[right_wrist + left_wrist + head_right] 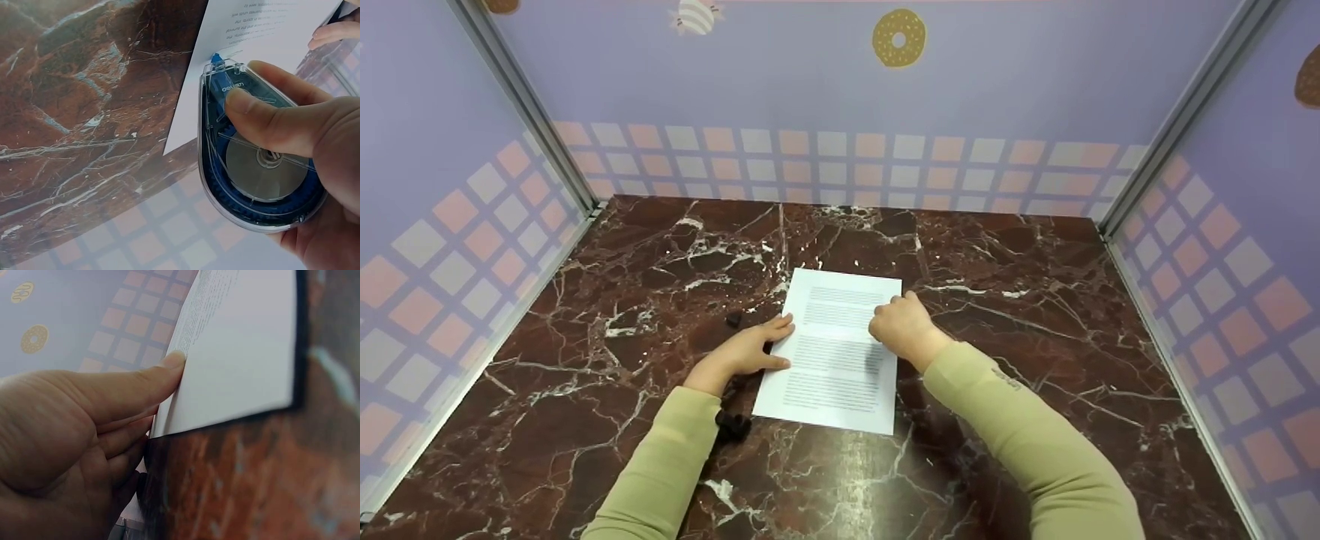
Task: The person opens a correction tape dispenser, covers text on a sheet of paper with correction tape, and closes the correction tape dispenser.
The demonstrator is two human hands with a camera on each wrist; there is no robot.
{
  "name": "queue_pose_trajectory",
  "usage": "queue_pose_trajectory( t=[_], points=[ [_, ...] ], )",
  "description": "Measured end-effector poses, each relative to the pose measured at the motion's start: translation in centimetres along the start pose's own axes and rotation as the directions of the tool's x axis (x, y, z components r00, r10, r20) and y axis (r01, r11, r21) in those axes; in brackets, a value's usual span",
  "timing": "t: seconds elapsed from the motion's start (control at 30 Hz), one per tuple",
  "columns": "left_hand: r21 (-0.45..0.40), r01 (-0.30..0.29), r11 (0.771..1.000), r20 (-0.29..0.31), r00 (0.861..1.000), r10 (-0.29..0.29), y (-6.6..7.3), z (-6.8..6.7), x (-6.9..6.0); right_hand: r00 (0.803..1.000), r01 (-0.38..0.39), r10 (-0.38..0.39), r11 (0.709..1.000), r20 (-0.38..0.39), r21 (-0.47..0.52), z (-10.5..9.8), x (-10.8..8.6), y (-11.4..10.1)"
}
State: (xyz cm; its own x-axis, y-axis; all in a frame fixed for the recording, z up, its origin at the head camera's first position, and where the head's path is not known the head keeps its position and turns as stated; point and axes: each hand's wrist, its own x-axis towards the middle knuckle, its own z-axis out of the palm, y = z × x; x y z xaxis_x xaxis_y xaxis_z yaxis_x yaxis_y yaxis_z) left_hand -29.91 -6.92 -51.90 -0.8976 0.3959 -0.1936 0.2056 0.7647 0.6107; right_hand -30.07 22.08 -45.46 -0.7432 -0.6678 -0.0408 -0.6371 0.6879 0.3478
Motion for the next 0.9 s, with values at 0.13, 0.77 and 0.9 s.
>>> queue_pose_trajectory(
  t=[0.13,0.77,0.9],
  points=[
    [0.010,-0.010,1.000,0.000,1.000,0.010,0.0,-0.1,0.0,1.000,0.003,-0.003,1.000,-0.003,-0.028,-0.1,0.2,-0.4],
    [0.007,-0.007,1.000,-0.003,1.000,0.007,0.0,-0.1,-0.2,0.993,-0.090,0.100,0.985,-0.064,0.146,-0.1,-0.9,0.8],
    [-0.002,-0.007,1.000,-0.004,1.000,0.007,0.0,0.0,-0.2,0.973,-0.181,0.217,0.931,-0.082,0.318,-0.2,-1.8,2.1]
  ],
)
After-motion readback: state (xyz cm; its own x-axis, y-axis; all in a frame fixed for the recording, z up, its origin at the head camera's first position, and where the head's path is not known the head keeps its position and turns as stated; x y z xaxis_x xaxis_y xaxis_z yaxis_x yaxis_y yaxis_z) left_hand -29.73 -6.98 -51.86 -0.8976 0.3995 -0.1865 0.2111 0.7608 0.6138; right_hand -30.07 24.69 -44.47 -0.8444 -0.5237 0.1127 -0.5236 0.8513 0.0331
